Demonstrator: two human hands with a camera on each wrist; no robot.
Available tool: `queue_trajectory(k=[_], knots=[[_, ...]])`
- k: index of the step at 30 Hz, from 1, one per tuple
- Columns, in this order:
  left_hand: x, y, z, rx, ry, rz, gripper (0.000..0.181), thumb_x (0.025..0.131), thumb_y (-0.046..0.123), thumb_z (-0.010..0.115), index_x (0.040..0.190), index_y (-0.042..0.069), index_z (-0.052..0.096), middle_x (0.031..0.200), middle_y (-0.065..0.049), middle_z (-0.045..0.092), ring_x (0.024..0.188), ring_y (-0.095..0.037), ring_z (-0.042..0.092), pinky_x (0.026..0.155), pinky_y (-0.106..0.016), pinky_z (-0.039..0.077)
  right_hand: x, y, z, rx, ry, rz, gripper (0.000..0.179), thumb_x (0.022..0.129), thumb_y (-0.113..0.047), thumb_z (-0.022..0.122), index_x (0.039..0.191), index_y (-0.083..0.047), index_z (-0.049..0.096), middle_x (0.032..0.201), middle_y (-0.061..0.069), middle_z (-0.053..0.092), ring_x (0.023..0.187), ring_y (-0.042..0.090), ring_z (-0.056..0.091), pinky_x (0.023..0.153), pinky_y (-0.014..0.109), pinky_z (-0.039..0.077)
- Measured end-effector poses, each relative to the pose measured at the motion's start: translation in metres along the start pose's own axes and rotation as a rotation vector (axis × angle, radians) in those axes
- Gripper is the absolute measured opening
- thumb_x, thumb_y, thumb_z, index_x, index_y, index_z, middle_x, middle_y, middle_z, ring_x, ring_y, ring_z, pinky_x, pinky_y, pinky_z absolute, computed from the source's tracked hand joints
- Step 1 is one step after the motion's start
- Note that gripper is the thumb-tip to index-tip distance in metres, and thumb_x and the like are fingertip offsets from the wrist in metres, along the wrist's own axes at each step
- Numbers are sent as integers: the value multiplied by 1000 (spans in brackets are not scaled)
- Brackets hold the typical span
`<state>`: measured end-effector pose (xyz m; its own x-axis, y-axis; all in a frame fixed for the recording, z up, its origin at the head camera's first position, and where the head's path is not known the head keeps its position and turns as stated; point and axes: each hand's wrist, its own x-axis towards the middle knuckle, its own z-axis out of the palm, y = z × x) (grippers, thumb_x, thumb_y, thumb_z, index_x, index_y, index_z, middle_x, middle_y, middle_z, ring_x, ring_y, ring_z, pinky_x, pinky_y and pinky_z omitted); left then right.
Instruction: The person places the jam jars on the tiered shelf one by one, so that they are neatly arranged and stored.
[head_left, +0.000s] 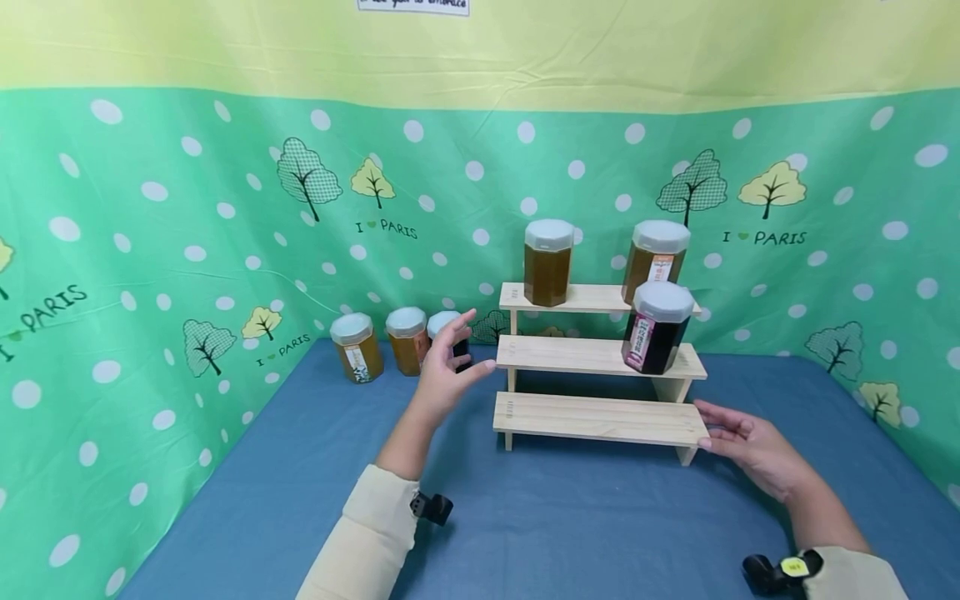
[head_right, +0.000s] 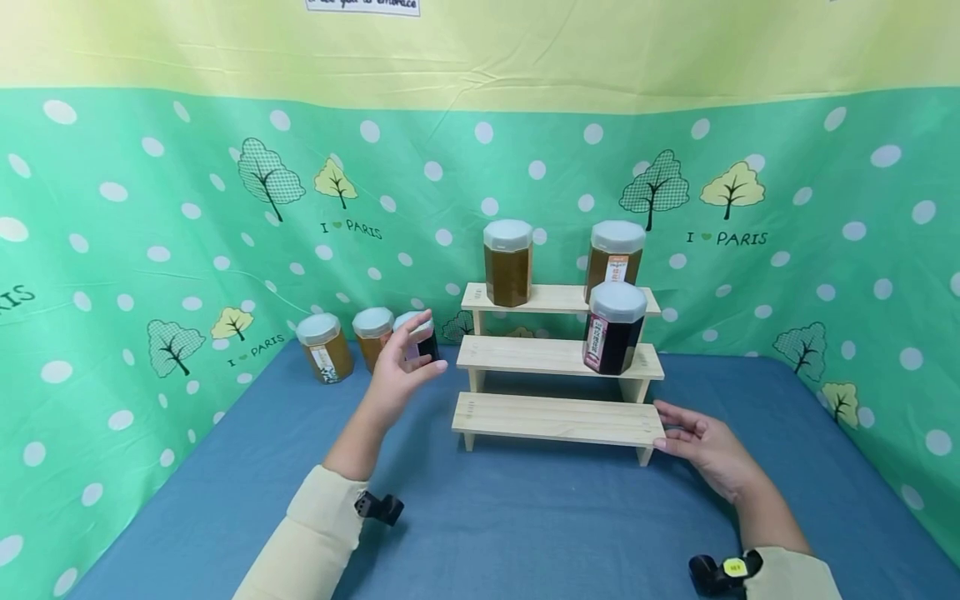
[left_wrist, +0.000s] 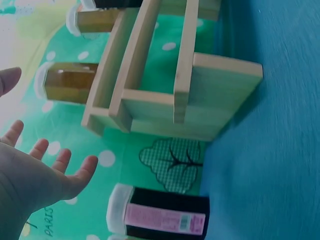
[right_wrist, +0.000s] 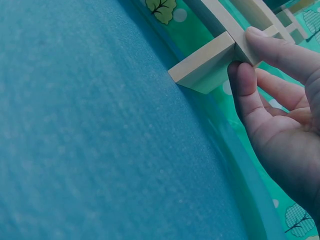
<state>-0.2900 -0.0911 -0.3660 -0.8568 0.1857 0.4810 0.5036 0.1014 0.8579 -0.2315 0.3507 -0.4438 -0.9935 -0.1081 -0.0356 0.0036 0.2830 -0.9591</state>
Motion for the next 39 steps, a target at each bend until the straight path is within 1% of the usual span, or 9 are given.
queue_trajectory(k=[2, 7, 9, 11, 14, 21, 26, 34, 39], knots=[[-1, -2, -4, 17, 9, 0, 71, 87, 8, 73, 149, 15, 39, 153, -10, 31, 137, -36, 32, 104, -62, 33, 0, 0, 0, 0, 1, -1, 77, 90, -14, 71, 149, 9, 26, 133, 18, 50, 99, 8, 62, 84, 22, 52], [-8, 19, -14, 57, 36, 8, 72, 85, 5, 74, 147, 1, 39, 153, -19, 27, 134, -43, 31, 102, -64, 34, 0, 0, 0, 5, 1, 0, 77, 90, -14, 71, 148, 9, 26, 132, 15, 52, 99, 9, 62, 84, 22, 52], [-8, 20, -20, 67, 52, 18, 72, 83, 4, 75, 146, 0, 40, 155, -19, 24, 135, -43, 29, 102, -64, 34, 0, 0, -1, 9, -1, -1, 77, 90, -13, 71, 148, 10, 27, 130, 12, 53, 99, 9, 63, 85, 22, 52], [-6, 9, -26, 69, 67, 16, 73, 83, 4, 76, 147, 3, 40, 157, -17, 19, 138, -40, 26, 103, -64, 34, 0, -1, -1, 9, -1, -4, 77, 90, -13, 71, 148, 10, 27, 129, 10, 54, 99, 9, 63, 85, 22, 52], [-3, -7, -37, 75, 96, 10, 75, 82, 7, 78, 148, 11, 41, 159, -12, 17, 141, -33, 25, 104, -61, 34, -1, -1, 0, 3, 1, -2, 78, 90, -14, 72, 148, 10, 26, 132, 15, 52, 99, 8, 62, 84, 22, 52], [-9, -12, -57, 95, 189, 51, 71, 80, 13, 81, 144, 14, 48, 157, -4, 23, 141, -26, 26, 100, -61, 37, -1, -2, 1, -3, 1, 10, 78, 90, -15, 72, 149, 9, 26, 140, 28, 43, 100, 8, 62, 85, 22, 52], [-11, -15, -69, 127, 231, 70, 69, 81, 22, 81, 142, 14, 50, 155, -5, 28, 138, -26, 29, 98, -60, 39, -1, -2, 1, -4, 2, 21, 78, 90, -16, 71, 149, 8, 26, 142, 32, 39, 100, 8, 61, 84, 23, 52], [-18, -12, -86, 164, 258, 1, 70, 83, 9, 78, 145, 13, 47, 154, -1, 31, 137, -26, 31, 101, -58, 38, -1, -2, 2, 0, -1, 16, 79, 90, -16, 71, 150, 8, 25, 144, 33, 36, 100, 9, 61, 85, 22, 51], [-25, 5, -92, 186, 292, -31, 70, 82, 3, 76, 145, 4, 44, 150, -14, 36, 132, -32, 36, 102, -59, 38, -1, -1, 1, -7, 4, 12, 78, 90, -16, 71, 149, 8, 26, 142, 31, 40, 100, 9, 61, 84, 22, 52]])
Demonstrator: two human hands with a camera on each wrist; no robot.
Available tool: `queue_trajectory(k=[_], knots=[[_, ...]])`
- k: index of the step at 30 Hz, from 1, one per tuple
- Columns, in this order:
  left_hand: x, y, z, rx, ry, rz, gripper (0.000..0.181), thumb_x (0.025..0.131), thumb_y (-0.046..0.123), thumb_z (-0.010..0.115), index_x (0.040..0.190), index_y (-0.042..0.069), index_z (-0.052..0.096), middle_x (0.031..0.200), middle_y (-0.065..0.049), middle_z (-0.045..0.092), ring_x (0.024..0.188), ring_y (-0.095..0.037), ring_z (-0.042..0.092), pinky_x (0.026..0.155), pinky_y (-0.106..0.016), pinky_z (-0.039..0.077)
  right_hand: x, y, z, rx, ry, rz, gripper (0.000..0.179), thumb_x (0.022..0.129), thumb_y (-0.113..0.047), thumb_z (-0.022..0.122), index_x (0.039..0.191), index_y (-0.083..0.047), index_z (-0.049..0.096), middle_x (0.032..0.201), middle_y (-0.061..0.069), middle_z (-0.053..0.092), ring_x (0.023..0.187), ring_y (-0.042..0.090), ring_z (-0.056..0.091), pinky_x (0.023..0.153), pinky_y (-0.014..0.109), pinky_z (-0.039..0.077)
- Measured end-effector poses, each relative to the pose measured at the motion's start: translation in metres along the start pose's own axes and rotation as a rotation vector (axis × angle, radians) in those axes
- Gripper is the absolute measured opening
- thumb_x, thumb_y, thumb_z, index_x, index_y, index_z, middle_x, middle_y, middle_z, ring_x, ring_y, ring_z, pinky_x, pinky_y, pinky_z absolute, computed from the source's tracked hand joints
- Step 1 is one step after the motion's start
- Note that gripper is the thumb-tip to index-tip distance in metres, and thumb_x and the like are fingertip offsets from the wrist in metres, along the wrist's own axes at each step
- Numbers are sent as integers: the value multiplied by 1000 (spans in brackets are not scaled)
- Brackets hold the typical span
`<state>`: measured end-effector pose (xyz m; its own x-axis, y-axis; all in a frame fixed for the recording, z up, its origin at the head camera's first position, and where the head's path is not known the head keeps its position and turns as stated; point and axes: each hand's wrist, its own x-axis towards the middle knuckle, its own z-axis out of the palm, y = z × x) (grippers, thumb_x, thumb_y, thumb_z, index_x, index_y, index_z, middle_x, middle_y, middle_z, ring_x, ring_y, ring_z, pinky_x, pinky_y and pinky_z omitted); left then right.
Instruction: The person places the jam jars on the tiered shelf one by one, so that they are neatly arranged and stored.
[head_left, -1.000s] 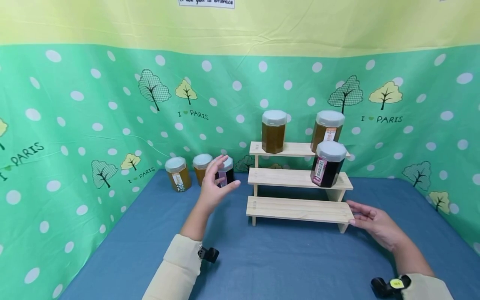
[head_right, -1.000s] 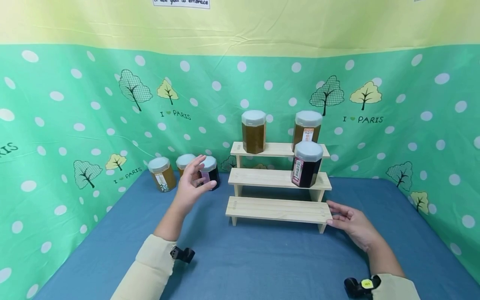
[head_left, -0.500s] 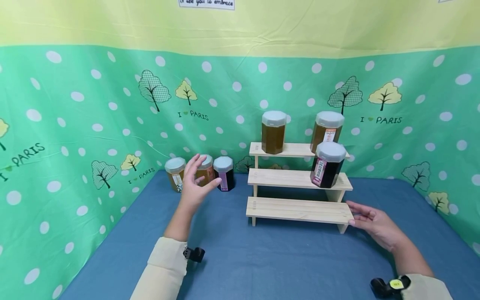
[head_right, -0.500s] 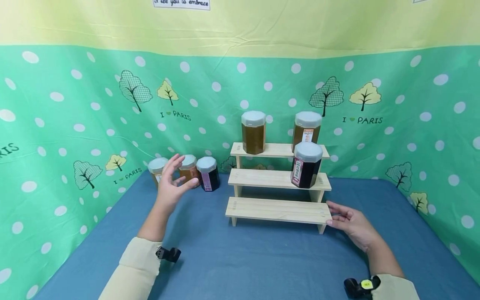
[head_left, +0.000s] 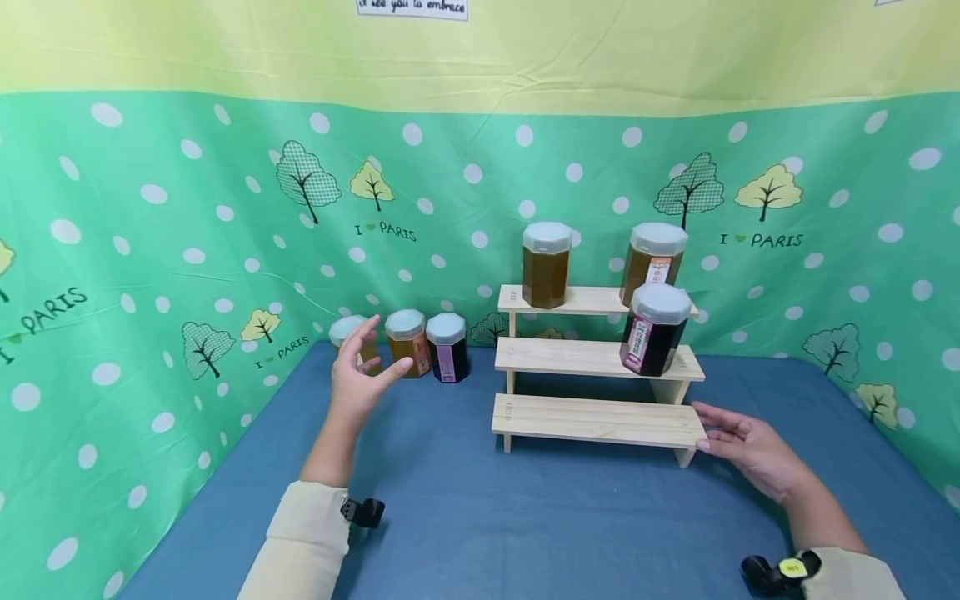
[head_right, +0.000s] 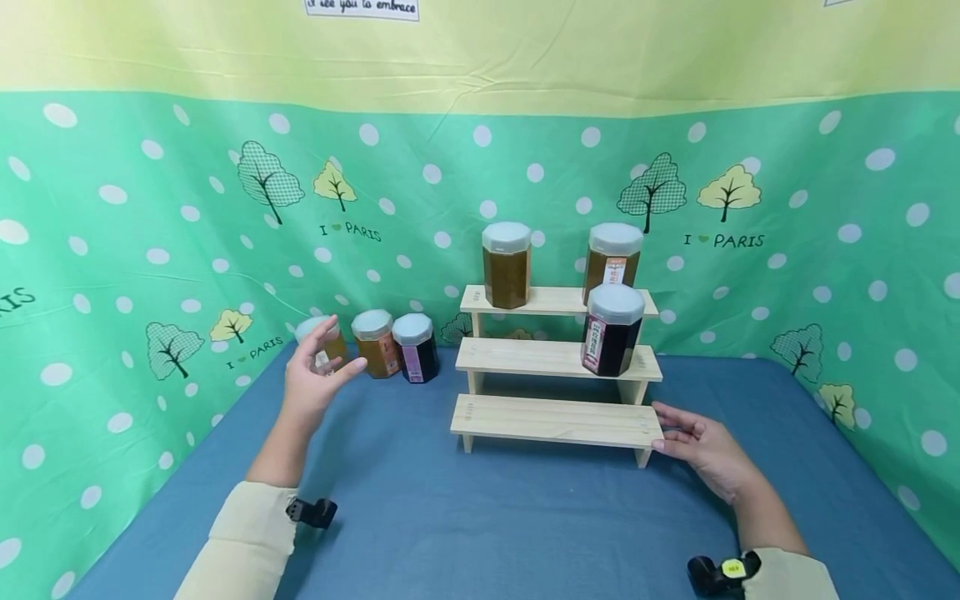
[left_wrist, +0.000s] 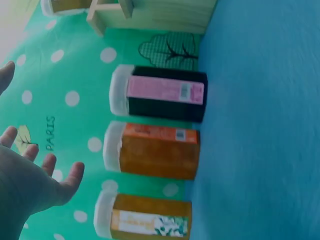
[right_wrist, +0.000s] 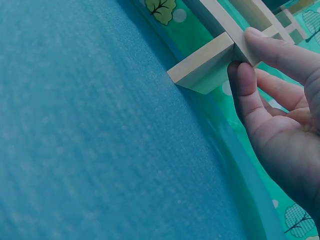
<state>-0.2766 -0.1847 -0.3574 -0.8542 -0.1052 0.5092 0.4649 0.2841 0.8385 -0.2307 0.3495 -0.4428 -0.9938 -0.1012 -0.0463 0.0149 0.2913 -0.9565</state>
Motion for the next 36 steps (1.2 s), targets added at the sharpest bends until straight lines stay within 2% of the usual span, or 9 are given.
queue_trajectory(k=[4, 10, 17, 21, 26, 31, 36], knots=[[-3, 6, -7, 13, 45, 7, 71, 81, 0, 76, 143, -4, 43, 145, -22, 41, 130, -34, 40, 102, -55, 39, 0, -1, 0, -3, 0, 0, 78, 90, -16, 71, 149, 8, 26, 142, 31, 39, 100, 9, 61, 84, 22, 52], [-1, -5, -17, 12, 112, 16, 70, 80, -1, 77, 142, -6, 45, 145, -23, 41, 132, -37, 40, 105, -56, 36, 0, 0, 1, -4, -5, 7, 78, 91, -15, 71, 150, 8, 25, 144, 34, 36, 100, 8, 62, 84, 22, 52], [4, -17, -27, 51, 135, 4, 70, 79, 1, 78, 141, -4, 46, 149, -20, 38, 136, -34, 36, 103, -56, 37, 1, 0, 1, -9, -3, 10, 78, 91, -16, 71, 150, 7, 25, 143, 33, 37, 100, 8, 61, 84, 22, 52], [12, -39, -33, 72, 150, -1, 73, 78, 3, 80, 142, -2, 46, 151, -18, 37, 137, -34, 34, 104, -60, 35, 1, 0, 0, -7, -4, 10, 78, 91, -16, 71, 150, 8, 25, 142, 32, 39, 100, 9, 61, 84, 22, 52], [23, -71, -41, 119, 171, -38, 78, 77, 12, 84, 145, 6, 47, 152, -9, 37, 138, -27, 34, 106, -54, 36, 1, 1, 1, -4, -7, 6, 78, 91, -16, 71, 150, 8, 25, 143, 33, 37, 100, 8, 61, 84, 22, 52], [27, -79, -48, 169, 175, -76, 81, 75, 19, 87, 145, 10, 48, 152, -7, 37, 140, -22, 33, 106, -50, 38, 1, 1, 1, -5, -6, 5, 78, 91, -16, 71, 150, 8, 25, 143, 33, 37, 100, 8, 61, 84, 22, 52], [35, -83, -51, 198, 165, -138, 83, 75, 23, 86, 146, 11, 45, 156, -9, 31, 143, -21, 27, 108, -47, 37, 1, 1, 1, -10, -1, 11, 79, 91, -17, 71, 150, 7, 25, 144, 34, 35, 100, 7, 61, 84, 21, 51]])
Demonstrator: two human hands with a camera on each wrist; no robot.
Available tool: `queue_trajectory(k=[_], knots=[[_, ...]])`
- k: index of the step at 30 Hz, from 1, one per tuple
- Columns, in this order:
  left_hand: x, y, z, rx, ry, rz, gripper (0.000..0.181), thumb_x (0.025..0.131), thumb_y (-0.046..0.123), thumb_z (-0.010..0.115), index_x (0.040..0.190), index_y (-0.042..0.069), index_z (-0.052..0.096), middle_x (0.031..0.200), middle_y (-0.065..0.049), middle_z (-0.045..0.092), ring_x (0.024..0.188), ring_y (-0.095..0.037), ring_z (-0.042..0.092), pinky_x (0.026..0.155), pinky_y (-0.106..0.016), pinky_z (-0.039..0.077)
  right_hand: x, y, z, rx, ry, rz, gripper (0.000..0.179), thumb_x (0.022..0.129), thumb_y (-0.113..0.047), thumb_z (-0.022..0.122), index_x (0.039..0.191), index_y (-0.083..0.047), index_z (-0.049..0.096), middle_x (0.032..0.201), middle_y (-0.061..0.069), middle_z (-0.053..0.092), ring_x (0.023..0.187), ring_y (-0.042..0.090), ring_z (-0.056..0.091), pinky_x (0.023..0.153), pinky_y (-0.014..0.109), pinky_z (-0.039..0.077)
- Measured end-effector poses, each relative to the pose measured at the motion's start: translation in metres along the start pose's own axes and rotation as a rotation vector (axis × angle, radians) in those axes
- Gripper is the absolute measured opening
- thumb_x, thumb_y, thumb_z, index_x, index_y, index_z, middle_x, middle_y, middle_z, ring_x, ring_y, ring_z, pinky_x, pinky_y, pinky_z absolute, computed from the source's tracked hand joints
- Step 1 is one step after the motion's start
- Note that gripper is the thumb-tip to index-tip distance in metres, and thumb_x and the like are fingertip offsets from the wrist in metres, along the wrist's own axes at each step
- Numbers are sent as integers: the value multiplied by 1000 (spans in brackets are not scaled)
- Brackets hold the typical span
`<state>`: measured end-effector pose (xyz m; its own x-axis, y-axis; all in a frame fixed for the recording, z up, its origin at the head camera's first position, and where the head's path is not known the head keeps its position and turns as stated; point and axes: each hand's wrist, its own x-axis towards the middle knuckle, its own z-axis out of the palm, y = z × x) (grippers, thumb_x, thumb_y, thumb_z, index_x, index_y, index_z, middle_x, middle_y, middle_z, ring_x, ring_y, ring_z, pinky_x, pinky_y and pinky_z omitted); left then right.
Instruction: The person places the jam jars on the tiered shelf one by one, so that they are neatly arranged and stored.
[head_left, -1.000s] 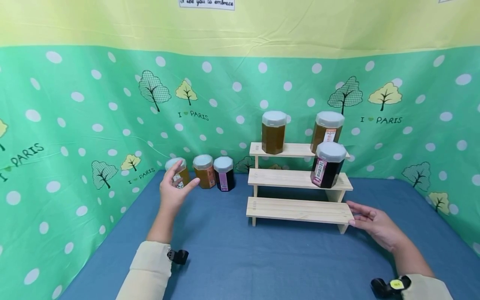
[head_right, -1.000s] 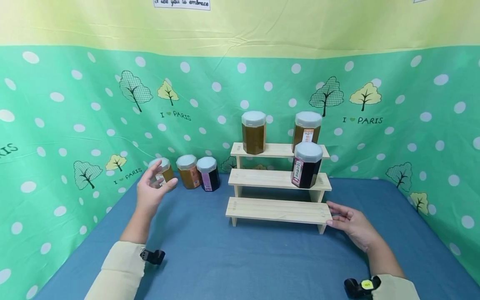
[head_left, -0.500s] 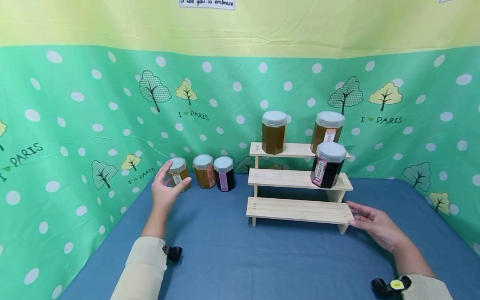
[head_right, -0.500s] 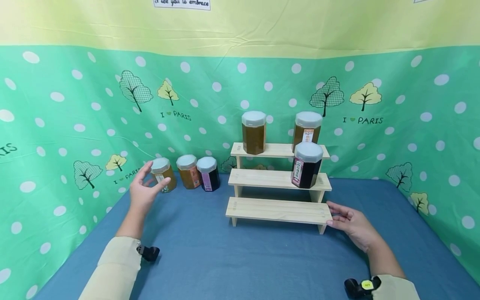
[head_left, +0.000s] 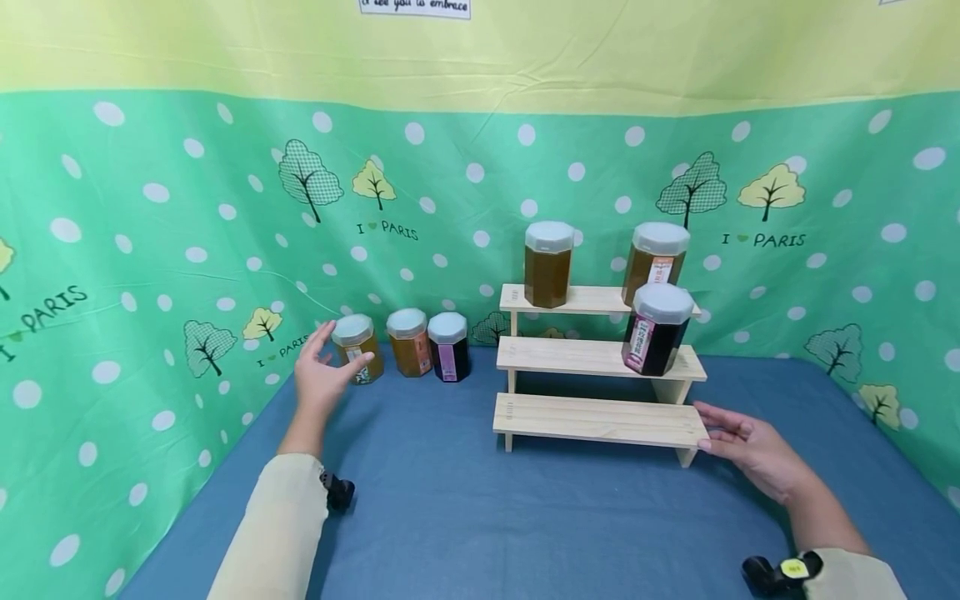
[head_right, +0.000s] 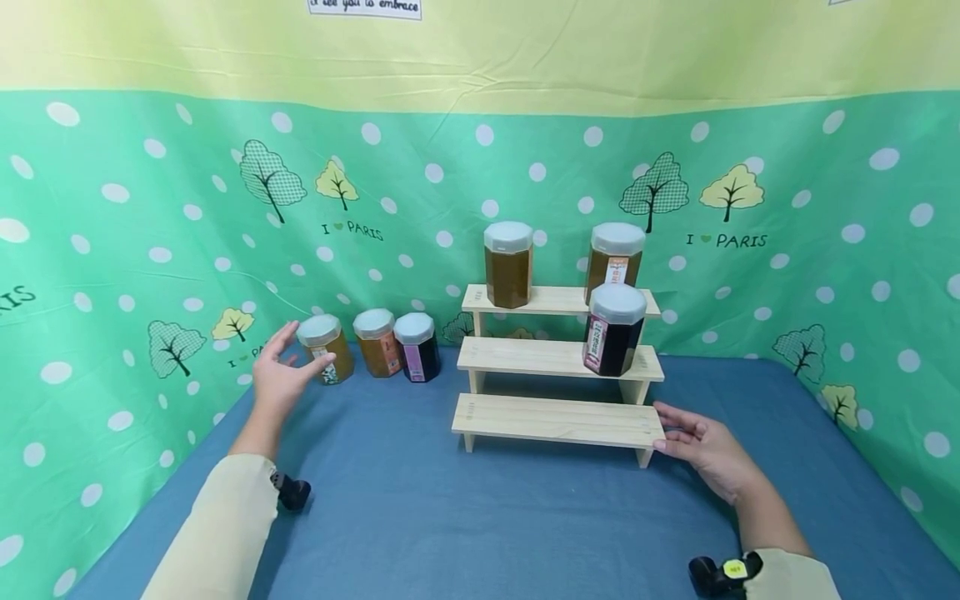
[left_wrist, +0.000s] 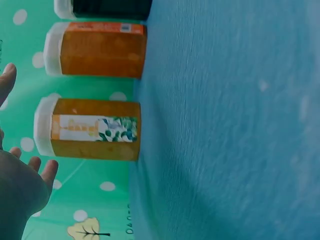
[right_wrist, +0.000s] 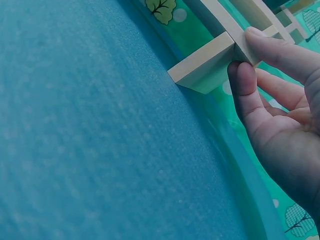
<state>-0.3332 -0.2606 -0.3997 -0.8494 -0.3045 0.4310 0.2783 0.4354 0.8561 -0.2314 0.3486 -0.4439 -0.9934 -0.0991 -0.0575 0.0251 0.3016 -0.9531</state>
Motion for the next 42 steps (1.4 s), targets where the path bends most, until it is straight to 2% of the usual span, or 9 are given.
queue_trajectory(k=[6, 11, 15, 22, 29, 42], knots=[[12, -9, -2, 34, -35, -77, 84, 78, 22, 84, 149, 13, 40, 158, -8, 25, 144, -25, 24, 109, -46, 36, 1, 0, 0, 3, -2, 2, 79, 91, -16, 71, 150, 7, 24, 144, 34, 35, 99, 8, 61, 84, 22, 52], [16, -16, -1, 88, -21, -95, 85, 78, 21, 85, 150, 11, 40, 156, -14, 29, 139, -34, 33, 108, -48, 36, 1, 0, 0, 0, 0, 11, 80, 91, -18, 71, 150, 7, 24, 144, 33, 36, 99, 7, 61, 84, 22, 52], [20, -21, 0, 130, -31, -102, 87, 78, 26, 84, 150, 11, 39, 154, -15, 32, 134, -38, 39, 107, -49, 37, 0, -1, 0, 4, 1, 17, 80, 91, -18, 71, 150, 7, 24, 144, 33, 36, 100, 6, 61, 84, 22, 52], [29, -27, 1, 126, -54, -120, 89, 79, 27, 83, 152, 13, 34, 156, -10, 30, 135, -39, 39, 106, -48, 39, 0, -1, 0, 4, 2, 4, 79, 91, -17, 71, 150, 7, 25, 143, 32, 37, 100, 6, 61, 84, 22, 52], [35, -27, 3, 118, -69, -126, 89, 80, 25, 82, 152, 11, 33, 155, -12, 32, 133, -40, 42, 103, -48, 42, 0, -1, 0, 4, 0, 2, 79, 91, -17, 71, 150, 7, 24, 144, 34, 35, 100, 6, 61, 84, 21, 51], [42, -27, 7, 139, -50, -171, 87, 80, 24, 82, 150, 4, 35, 151, -18, 37, 137, -35, 37, 108, -48, 35, 0, -1, 0, 7, -4, -4, 79, 91, -16, 71, 150, 9, 24, 144, 34, 36, 100, 6, 62, 84, 21, 51]])
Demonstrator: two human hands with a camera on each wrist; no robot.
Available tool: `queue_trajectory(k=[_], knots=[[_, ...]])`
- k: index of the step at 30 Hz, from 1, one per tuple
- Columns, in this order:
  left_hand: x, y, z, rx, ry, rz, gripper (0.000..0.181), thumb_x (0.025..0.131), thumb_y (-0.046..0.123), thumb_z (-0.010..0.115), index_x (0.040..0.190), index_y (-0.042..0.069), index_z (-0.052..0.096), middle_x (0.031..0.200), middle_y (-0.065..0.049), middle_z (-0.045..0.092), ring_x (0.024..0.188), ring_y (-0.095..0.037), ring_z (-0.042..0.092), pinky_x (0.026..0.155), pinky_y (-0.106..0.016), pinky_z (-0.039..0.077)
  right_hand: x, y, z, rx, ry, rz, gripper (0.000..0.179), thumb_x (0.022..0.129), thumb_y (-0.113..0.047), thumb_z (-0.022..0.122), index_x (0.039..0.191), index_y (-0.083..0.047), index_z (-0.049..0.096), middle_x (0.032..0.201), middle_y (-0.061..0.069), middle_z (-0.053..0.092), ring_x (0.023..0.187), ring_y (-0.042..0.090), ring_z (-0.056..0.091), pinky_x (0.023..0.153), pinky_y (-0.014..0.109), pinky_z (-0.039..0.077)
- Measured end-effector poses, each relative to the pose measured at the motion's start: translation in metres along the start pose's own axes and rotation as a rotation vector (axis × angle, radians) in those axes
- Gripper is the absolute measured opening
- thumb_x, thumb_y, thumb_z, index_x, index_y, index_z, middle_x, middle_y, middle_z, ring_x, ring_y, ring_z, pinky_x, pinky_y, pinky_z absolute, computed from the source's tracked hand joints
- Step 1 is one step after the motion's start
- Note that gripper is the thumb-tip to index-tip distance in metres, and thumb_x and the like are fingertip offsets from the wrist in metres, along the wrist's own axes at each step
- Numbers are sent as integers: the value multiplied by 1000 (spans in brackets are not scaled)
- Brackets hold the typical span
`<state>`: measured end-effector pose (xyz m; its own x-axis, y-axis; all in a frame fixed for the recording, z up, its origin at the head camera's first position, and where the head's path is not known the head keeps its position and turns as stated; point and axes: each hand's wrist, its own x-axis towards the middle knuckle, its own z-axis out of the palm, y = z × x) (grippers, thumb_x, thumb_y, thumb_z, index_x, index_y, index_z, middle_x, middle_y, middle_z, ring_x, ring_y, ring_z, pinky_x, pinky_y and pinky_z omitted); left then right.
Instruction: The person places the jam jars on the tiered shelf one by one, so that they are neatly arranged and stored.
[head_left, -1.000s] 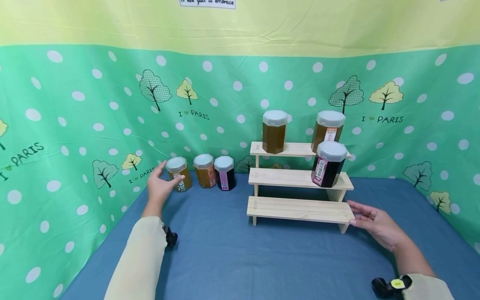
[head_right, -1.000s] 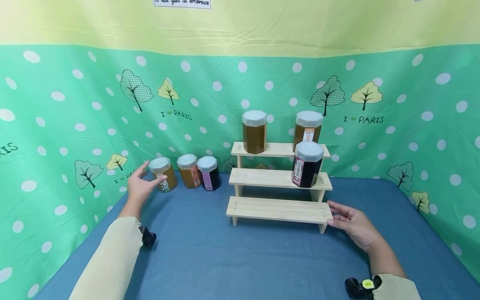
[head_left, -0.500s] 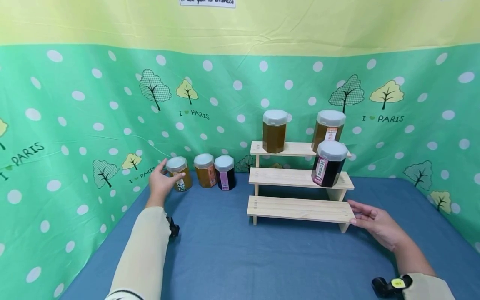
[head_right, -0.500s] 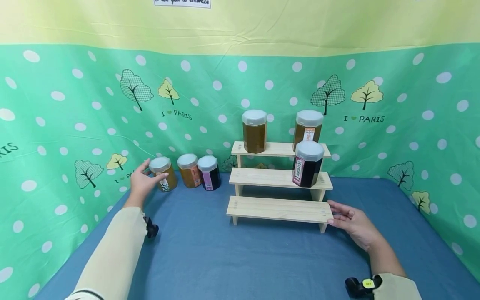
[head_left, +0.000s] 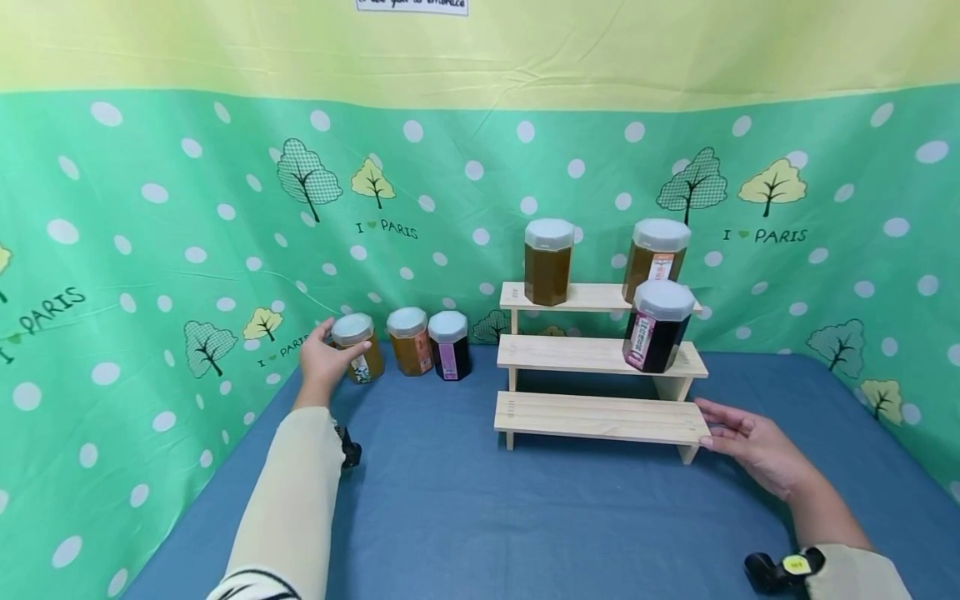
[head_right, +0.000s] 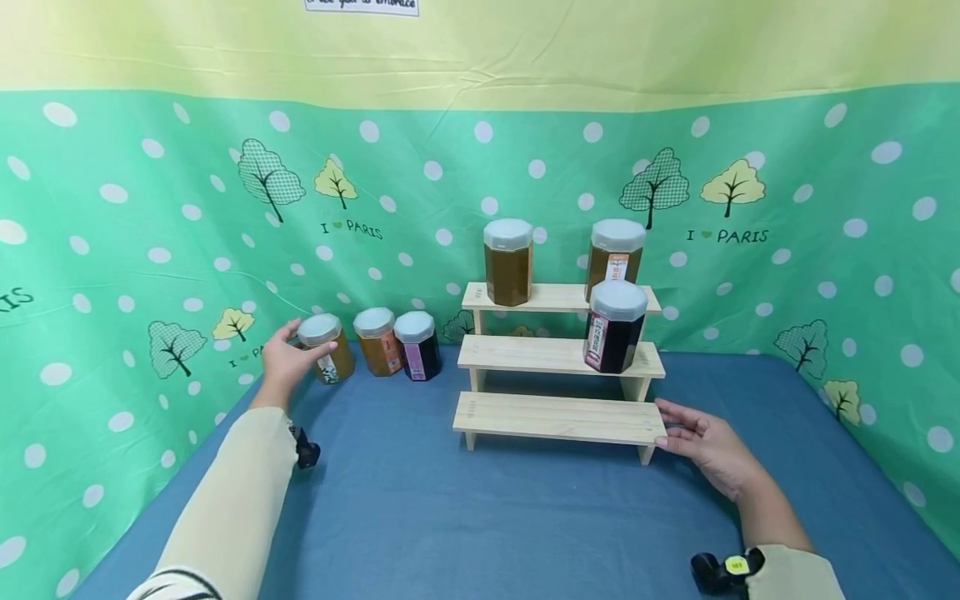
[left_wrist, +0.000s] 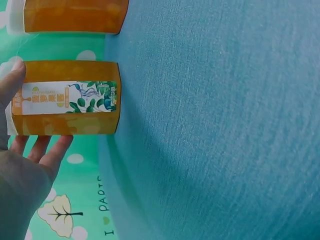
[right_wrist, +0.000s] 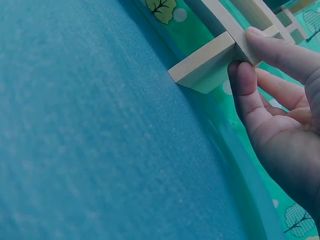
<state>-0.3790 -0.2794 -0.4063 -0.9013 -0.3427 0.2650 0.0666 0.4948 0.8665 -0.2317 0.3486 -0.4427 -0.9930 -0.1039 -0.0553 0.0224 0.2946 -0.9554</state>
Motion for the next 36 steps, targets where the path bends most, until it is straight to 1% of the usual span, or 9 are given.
queue_trajectory(k=[4, 9, 15, 21, 25, 28, 31, 36], knots=[[-1, -1, 1, -14, 11, -4, 86, 80, 23, 82, 149, 3, 37, 150, -19, 38, 138, -35, 36, 109, -47, 34, 0, 0, 0, -12, 0, 8, 80, 91, -18, 71, 150, 7, 24, 144, 34, 36, 100, 5, 61, 84, 20, 51], [-4, 0, 2, -46, 30, -19, 85, 78, 24, 84, 148, 5, 40, 147, -18, 42, 135, -33, 40, 107, -46, 38, -1, 0, -1, -17, 2, 7, 79, 91, -19, 71, 150, 7, 25, 144, 34, 36, 100, 6, 61, 84, 20, 51], [-14, 5, 0, -125, 62, -57, 82, 76, 19, 85, 146, 5, 43, 143, -18, 45, 131, -32, 43, 105, -45, 40, -1, 1, -1, -11, -5, -7, 78, 91, -18, 70, 150, 7, 25, 144, 35, 36, 101, 6, 61, 85, 19, 50], [-20, 6, 0, -167, 88, -77, 81, 74, 17, 86, 143, 5, 46, 139, -17, 48, 127, -30, 46, 102, -43, 43, -1, -1, -1, -15, -6, -15, 78, 91, -18, 70, 150, 8, 25, 145, 35, 35, 101, 6, 62, 85, 19, 50], [-24, 6, -2, -166, 91, -95, 82, 74, 19, 87, 144, 7, 46, 139, -15, 48, 126, -30, 47, 101, -43, 44, -1, -2, 0, -13, -6, -15, 79, 91, -18, 71, 149, 8, 25, 144, 35, 35, 101, 7, 62, 85, 20, 50], [-27, 6, -3, -147, 88, -102, 84, 73, 23, 87, 145, 8, 45, 139, -15, 48, 126, -30, 48, 101, -43, 44, -1, -3, 1, -15, -4, -11, 79, 91, -18, 71, 149, 8, 25, 144, 35, 36, 100, 8, 62, 84, 20, 50], [-31, 6, -4, -126, 81, -94, 85, 73, 26, 88, 144, 7, 45, 139, -16, 48, 125, -31, 49, 100, -45, 45, -1, -3, 1, -17, 0, -9, 80, 90, -18, 72, 150, 8, 26, 144, 35, 36, 100, 8, 62, 84, 20, 51], [-39, 7, -4, -93, 71, -61, 85, 71, 30, 89, 142, 6, 48, 136, -16, 51, 123, -32, 51, 98, -45, 46, -1, -2, 0, -17, 2, -9, 79, 90, -18, 71, 150, 8, 26, 144, 35, 36, 100, 7, 62, 84, 20, 51]])
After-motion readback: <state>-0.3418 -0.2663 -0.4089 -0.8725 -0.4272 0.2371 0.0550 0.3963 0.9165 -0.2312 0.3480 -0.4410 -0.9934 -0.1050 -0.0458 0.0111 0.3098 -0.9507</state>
